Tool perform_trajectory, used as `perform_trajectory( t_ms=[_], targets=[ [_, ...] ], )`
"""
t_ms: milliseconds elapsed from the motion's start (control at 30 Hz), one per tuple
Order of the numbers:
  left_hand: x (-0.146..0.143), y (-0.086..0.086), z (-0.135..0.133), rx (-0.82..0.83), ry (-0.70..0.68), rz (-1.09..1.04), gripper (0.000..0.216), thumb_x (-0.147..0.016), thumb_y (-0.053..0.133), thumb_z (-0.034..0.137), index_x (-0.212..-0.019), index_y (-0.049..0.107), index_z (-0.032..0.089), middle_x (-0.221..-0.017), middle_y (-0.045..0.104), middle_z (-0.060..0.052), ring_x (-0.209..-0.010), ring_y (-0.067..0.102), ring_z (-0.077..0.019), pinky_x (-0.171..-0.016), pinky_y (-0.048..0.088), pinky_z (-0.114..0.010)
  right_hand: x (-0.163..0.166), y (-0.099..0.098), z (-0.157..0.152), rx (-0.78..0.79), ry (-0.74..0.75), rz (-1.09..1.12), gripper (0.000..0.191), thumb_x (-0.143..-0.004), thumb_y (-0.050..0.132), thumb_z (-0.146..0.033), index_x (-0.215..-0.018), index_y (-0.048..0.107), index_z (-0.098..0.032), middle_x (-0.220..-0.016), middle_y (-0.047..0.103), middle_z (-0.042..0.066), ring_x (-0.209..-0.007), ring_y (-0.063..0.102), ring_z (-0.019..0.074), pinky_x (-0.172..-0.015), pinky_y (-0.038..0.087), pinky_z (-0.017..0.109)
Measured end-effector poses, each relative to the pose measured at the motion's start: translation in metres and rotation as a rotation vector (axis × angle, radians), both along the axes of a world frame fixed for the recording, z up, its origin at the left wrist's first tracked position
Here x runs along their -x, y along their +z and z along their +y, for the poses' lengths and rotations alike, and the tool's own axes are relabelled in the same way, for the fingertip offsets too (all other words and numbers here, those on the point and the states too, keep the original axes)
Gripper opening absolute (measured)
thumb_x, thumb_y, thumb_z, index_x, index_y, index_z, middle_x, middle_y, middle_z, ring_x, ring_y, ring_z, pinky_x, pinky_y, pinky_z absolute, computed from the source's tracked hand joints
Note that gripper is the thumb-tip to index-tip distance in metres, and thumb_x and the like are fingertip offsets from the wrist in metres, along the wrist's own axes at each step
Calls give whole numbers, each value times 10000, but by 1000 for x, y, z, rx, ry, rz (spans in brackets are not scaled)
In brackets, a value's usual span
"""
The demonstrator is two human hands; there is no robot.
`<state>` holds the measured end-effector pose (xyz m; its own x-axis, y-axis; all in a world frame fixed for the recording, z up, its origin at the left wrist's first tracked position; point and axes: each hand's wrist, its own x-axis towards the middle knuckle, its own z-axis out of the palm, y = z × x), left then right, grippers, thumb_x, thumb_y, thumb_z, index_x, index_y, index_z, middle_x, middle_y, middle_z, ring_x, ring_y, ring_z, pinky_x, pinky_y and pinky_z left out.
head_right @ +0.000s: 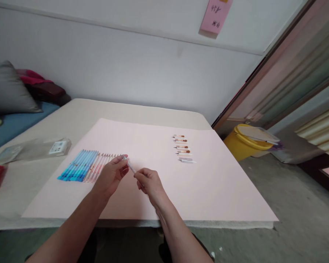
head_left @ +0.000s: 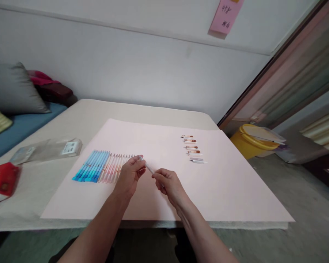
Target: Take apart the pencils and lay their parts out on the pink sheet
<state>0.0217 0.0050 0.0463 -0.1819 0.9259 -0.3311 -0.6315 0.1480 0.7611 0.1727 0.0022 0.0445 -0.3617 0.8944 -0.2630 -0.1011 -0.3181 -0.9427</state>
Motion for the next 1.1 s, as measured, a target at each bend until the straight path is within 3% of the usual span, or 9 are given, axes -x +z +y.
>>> perform_trajectory(
  t_ms=[133, 300, 500, 667, 833, 967, 1100],
  targets=[
    [0, 2, 0, -39, -29, -49, 335, -665, 656, 79, -991, 614, 146, -941, 660, -97, -889, 611, -158, -758, 496, -253, -3, -3, 2, -1, -18, 5, 190, -720, 600, -334, -720, 597, -145, -424, 461, -51, -354, 305, 51, -347, 150, 194],
    [3, -1, 1, -35, 16, 10, 347, -639, 675, 83, -972, 620, 160, -884, 656, -67, -783, 604, -117, -677, 483, -212, -5, -4, 6, 53, -116, 87, 227, -706, 629, -365, -731, 579, -145, -490, 515, -35, -344, 317, 41, -346, 157, 195],
    [-1, -1, 0, -43, 35, 109, 358, -611, 707, 145, -958, 631, 186, -787, 616, -7, -710, 575, -92, -675, 450, -219, -9, -5, 11, 62, -284, 227, 223, -663, 695, -322, -750, 577, -153, -637, 608, 12, -489, 502, 78, -462, 366, 199],
    [-3, -2, -2, -17, 24, 285, 198, -607, 730, 294, -714, 637, 156, -620, 548, 21, -573, 505, -75, -603, 416, -223, -13, -8, 13, -63, -356, 172, 207, -637, 713, -276, -780, 607, -171, -597, 600, -7, -580, 571, 124, -570, 446, 249],
    [-1, -3, -3, 22, -26, 478, 347, -652, 674, 445, -526, 538, 152, -525, 508, 10, -467, 432, -73, -474, 341, -216, -16, -6, 14, -88, -373, 183, 186, -633, 719, -256, -777, 626, -185, -661, 618, -12, -620, 588, 120, -651, 466, 267],
    [-3, -3, -3, 65, -75, 463, 310, -673, 651, 456, -659, 606, 150, -636, 581, -34, -561, 530, -116, -525, 412, -240, -18, -6, 15, -98, -387, 213, 165, -628, 719, -241, -758, 636, -183, -693, 619, -10, -621, 578, 111, -653, 465, 265],
    [-6, -3, -1, -49, -98, 262, 305, -605, 730, 244, -889, 633, 190, -820, 616, -32, -733, 580, -133, -688, 467, -273, -19, -6, 16, -108, -400, 208, 157, -630, 721, -246, -747, 636, -184, -706, 614, -14, -622, 570, 105, -650, 464, 258]
  ],
)
